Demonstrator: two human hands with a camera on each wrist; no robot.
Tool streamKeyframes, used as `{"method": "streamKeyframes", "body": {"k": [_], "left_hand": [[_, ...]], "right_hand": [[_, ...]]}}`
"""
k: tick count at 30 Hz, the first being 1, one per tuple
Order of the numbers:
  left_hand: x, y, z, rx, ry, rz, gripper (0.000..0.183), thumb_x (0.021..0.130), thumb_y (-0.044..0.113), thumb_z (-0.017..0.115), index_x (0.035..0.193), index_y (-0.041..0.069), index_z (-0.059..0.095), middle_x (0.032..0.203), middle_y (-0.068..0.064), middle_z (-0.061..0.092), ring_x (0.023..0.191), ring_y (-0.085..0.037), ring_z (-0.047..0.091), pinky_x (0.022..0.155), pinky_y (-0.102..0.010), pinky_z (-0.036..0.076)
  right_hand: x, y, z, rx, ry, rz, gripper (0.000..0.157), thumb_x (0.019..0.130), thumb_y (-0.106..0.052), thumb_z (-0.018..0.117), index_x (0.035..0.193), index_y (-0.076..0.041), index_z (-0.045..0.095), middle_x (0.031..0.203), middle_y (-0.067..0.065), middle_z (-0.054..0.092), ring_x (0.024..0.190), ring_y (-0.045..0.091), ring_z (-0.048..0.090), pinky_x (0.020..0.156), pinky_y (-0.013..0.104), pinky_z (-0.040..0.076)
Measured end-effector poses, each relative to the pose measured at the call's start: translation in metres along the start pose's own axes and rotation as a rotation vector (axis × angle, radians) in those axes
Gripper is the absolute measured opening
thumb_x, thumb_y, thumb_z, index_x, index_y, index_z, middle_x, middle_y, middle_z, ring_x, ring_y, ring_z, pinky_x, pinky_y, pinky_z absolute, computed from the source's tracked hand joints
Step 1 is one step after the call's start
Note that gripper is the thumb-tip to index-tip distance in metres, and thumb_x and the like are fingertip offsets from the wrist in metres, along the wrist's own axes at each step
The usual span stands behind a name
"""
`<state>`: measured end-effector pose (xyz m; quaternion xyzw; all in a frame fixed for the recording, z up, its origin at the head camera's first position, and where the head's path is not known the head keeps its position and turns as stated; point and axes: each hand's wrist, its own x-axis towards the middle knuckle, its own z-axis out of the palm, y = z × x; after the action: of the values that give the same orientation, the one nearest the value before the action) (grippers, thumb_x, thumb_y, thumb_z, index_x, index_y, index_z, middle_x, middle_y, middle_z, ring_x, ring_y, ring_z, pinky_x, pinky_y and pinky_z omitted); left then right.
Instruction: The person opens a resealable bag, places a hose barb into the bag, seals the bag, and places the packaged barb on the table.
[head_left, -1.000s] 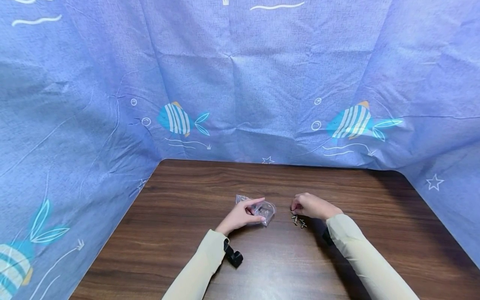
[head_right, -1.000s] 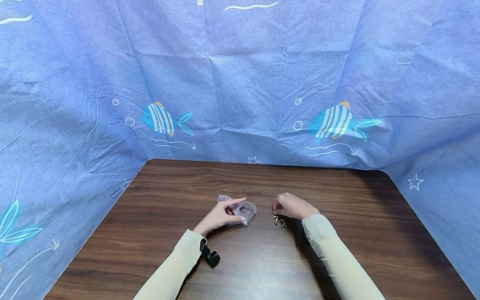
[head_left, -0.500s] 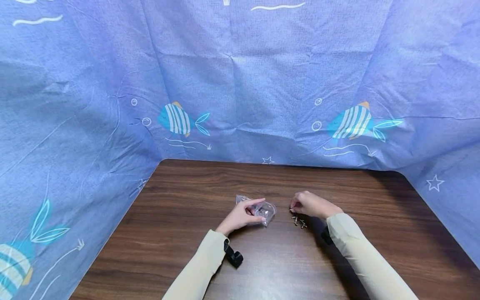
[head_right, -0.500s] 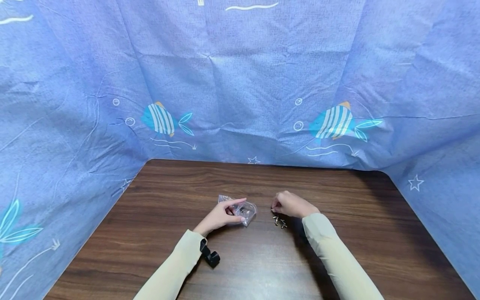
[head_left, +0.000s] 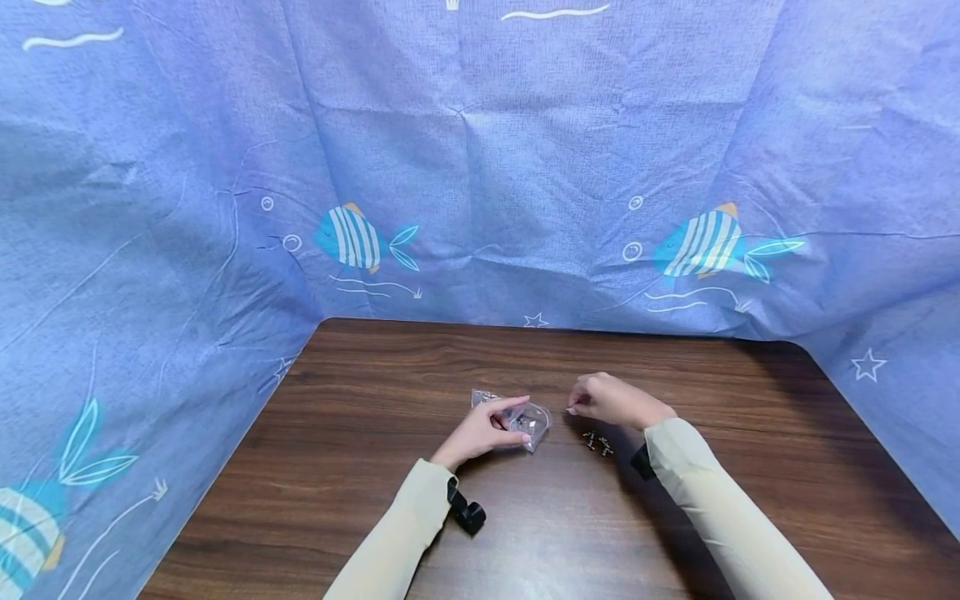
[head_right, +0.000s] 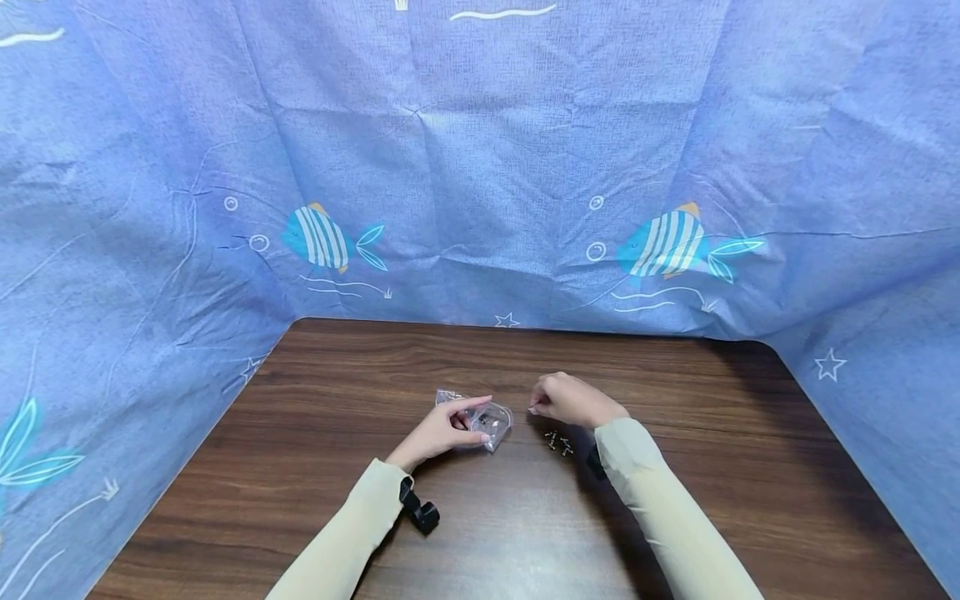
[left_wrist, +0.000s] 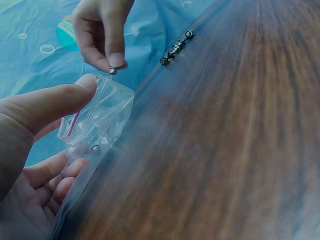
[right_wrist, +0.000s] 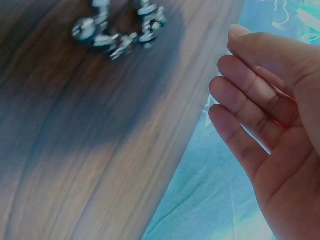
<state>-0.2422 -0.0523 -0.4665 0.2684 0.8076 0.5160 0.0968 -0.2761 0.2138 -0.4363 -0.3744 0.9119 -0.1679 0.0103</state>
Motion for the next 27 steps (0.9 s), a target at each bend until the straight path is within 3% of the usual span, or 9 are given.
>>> {"method": "streamKeyframes", "body": {"k": [3, 11, 17, 27], "left_hand": [[0.002, -0.003, 0.001, 0.004, -0.004, -0.004, 0.059, 0.081, 0.008, 0.076, 0.134, 0.0, 0.053, 0.085, -0.026, 0.06, 0.073, -0.017, 0.05, 0.061, -0.016, 0.041], [0.013, -0.04, 0.01, 0.008, 0.024, -0.006, 0.062, 0.079, 0.014, 0.079, 0.136, 0.006, 0.054, 0.081, -0.014, 0.06, 0.072, -0.013, 0.05, 0.059, -0.017, 0.041], [0.014, -0.041, 0.009, 0.006, 0.038, -0.008, 0.06, 0.078, 0.018, 0.08, 0.133, 0.013, 0.058, 0.078, -0.008, 0.058, 0.07, -0.011, 0.049, 0.06, -0.019, 0.041], [0.013, -0.041, 0.01, -0.012, 0.028, -0.002, 0.061, 0.079, 0.016, 0.08, 0.134, 0.01, 0.057, 0.079, -0.009, 0.058, 0.07, -0.011, 0.049, 0.058, -0.018, 0.04]], "right_hand": [[0.004, -0.004, -0.001, -0.001, 0.01, -0.018, 0.006, 0.085, -0.012, 0.07, 0.085, -0.006, 0.071, 0.082, -0.002, 0.067, 0.073, 0.007, 0.062, 0.069, 0.022, 0.053], [0.016, -0.016, -0.002, 0.005, 0.036, -0.09, 0.008, 0.086, -0.013, 0.071, 0.082, -0.005, 0.07, 0.079, -0.002, 0.066, 0.07, 0.005, 0.058, 0.065, 0.02, 0.051], [0.023, -0.024, 0.0, 0.015, 0.023, -0.104, 0.004, 0.086, -0.01, 0.069, 0.084, -0.007, 0.071, 0.08, -0.002, 0.066, 0.07, 0.004, 0.058, 0.065, 0.019, 0.051], [0.03, -0.032, 0.002, 0.015, 0.006, -0.1, 0.003, 0.084, -0.006, 0.069, 0.085, -0.006, 0.072, 0.081, -0.001, 0.067, 0.071, 0.005, 0.059, 0.067, 0.019, 0.052]]}}
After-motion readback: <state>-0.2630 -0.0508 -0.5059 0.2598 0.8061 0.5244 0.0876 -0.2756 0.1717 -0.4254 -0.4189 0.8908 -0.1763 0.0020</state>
